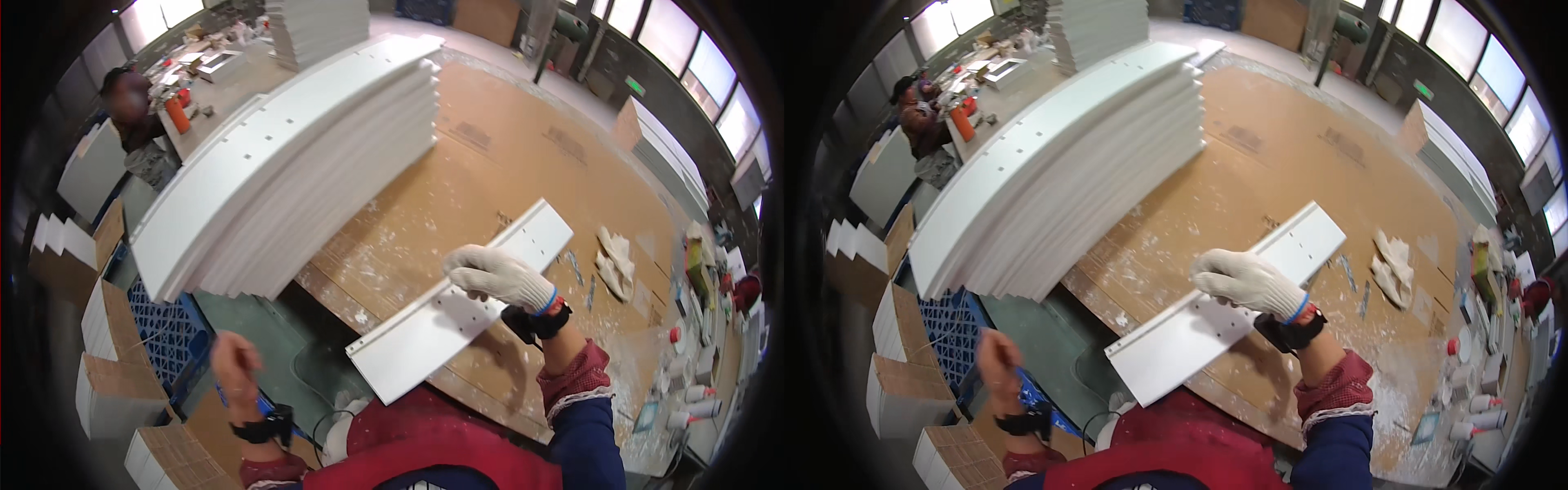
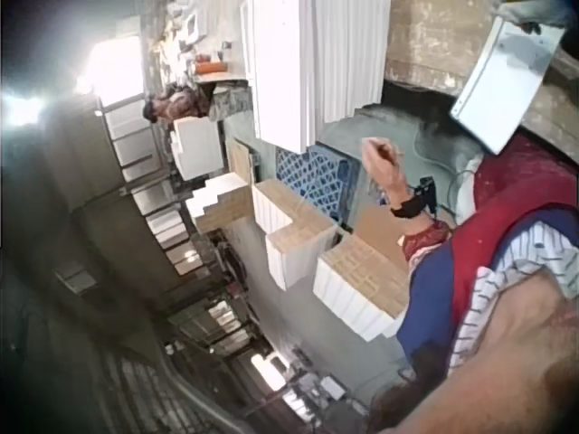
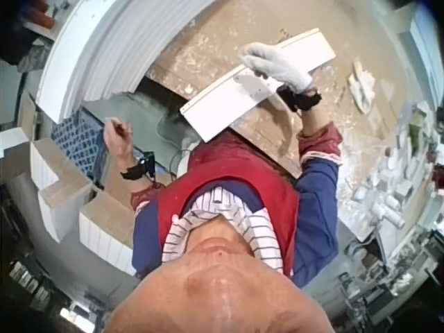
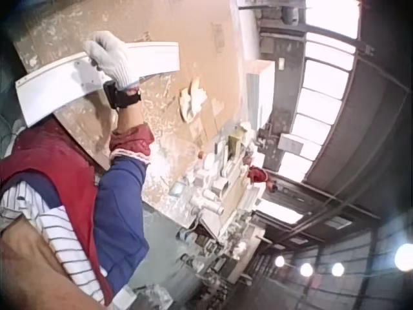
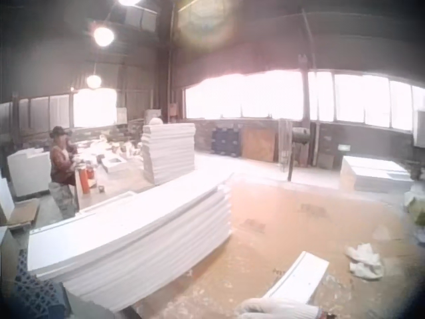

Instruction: The person sands a white wooden panel with a sanding block, focusing on the edges and surface. They repeatedly flip the panel to work on both sides and different edges, then place it on a stack of similar panels.

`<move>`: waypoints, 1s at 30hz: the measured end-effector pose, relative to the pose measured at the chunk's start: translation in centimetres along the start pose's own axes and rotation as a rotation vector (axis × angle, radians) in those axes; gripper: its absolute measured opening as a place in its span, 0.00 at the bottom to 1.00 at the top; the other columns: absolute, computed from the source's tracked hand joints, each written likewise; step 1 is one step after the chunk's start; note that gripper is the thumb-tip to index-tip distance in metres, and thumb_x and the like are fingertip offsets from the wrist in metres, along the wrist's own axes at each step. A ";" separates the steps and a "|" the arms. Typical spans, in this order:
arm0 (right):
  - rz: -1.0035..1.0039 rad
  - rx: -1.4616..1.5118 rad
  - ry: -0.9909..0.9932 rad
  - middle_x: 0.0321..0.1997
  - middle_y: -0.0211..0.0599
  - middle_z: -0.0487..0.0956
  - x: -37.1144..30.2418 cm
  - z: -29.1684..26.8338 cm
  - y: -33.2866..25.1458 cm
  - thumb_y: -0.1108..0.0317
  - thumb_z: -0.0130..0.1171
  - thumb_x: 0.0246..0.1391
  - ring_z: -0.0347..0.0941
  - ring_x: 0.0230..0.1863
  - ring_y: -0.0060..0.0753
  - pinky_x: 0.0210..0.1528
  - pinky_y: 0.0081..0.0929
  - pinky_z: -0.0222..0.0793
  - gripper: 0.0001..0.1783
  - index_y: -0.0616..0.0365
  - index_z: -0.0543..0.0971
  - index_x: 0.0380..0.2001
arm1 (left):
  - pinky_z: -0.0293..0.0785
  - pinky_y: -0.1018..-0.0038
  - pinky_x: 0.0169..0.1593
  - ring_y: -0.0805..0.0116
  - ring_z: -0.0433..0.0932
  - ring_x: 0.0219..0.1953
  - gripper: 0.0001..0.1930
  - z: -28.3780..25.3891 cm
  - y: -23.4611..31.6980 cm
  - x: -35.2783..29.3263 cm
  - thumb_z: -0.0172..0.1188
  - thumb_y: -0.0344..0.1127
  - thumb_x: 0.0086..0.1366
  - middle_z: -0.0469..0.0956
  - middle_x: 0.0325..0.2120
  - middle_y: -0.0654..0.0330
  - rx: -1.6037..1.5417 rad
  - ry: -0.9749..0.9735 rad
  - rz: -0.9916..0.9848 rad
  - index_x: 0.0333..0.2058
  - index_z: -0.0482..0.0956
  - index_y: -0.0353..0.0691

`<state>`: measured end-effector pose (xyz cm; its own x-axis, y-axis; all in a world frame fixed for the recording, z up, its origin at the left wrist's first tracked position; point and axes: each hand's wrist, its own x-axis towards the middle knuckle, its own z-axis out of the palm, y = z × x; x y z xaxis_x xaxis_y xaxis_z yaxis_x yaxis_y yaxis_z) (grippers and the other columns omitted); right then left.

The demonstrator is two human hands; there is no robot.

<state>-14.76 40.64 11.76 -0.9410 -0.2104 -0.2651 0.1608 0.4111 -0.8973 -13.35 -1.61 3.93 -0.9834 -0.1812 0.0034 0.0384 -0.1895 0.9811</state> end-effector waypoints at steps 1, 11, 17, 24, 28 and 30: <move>0.084 0.037 0.034 0.25 0.23 0.73 -1.7 -0.5 2.3 0.60 0.53 0.56 0.68 0.22 0.16 0.26 0.16 0.67 0.15 0.60 0.75 0.40 | 0.66 0.80 0.18 0.76 0.65 0.13 0.19 1.8 -2.8 -1.7 0.43 0.46 0.68 0.67 0.14 0.63 0.075 -0.120 -0.208 0.23 0.68 0.40; 0.553 -0.631 0.681 0.33 0.47 0.77 -12.7 -3.0 13.9 0.53 0.51 0.52 0.75 0.36 0.48 0.39 0.38 0.68 0.18 0.56 0.74 0.37 | 0.70 0.79 0.15 0.73 0.72 0.12 0.19 8.4 -12.3 -8.2 0.57 0.41 0.61 0.73 0.16 0.58 0.229 -0.346 -0.595 0.36 0.69 0.26; 0.634 -0.799 0.694 0.45 0.51 0.71 -11.7 -6.6 17.8 0.50 0.51 0.52 0.71 0.44 0.54 0.42 0.46 0.67 0.21 0.54 0.69 0.43 | 0.70 0.80 0.16 0.73 0.72 0.13 0.19 8.2 -12.0 -8.6 0.57 0.43 0.62 0.74 0.16 0.58 0.161 -0.355 -0.582 0.36 0.69 0.28; 0.703 -0.956 0.845 0.45 0.48 0.72 -7.0 -12.7 22.1 0.50 0.52 0.50 0.69 0.48 0.50 0.45 0.45 0.68 0.22 0.54 0.72 0.41 | 0.69 0.79 0.17 0.74 0.71 0.13 0.20 8.9 -10.1 -8.5 0.61 0.44 0.59 0.73 0.17 0.59 0.314 -0.306 -0.670 0.35 0.68 0.28; 0.597 -1.051 0.890 0.37 0.52 0.76 -5.7 -13.7 25.3 0.52 0.52 0.48 0.72 0.42 0.55 0.45 0.46 0.67 0.18 0.56 0.76 0.32 | 0.65 0.80 0.16 0.77 0.68 0.12 0.17 8.5 -11.5 -9.9 0.63 0.37 0.56 0.67 0.14 0.65 0.397 -0.212 -0.472 0.31 0.68 0.29; 0.607 -0.979 0.889 0.37 0.54 0.76 -6.0 -14.0 26.0 0.53 0.52 0.48 0.72 0.41 0.56 0.43 0.48 0.66 0.18 0.59 0.75 0.30 | 0.64 0.80 0.15 0.78 0.68 0.13 0.16 8.8 -11.4 -9.8 0.63 0.35 0.56 0.67 0.14 0.65 0.374 -0.211 -0.489 0.30 0.67 0.29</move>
<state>-9.13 65.01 -5.09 -0.7319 0.6709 0.1193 0.6719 0.7397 -0.0374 -5.68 10.85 -5.54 -0.8870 0.0417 -0.4599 -0.4491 0.1535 0.8802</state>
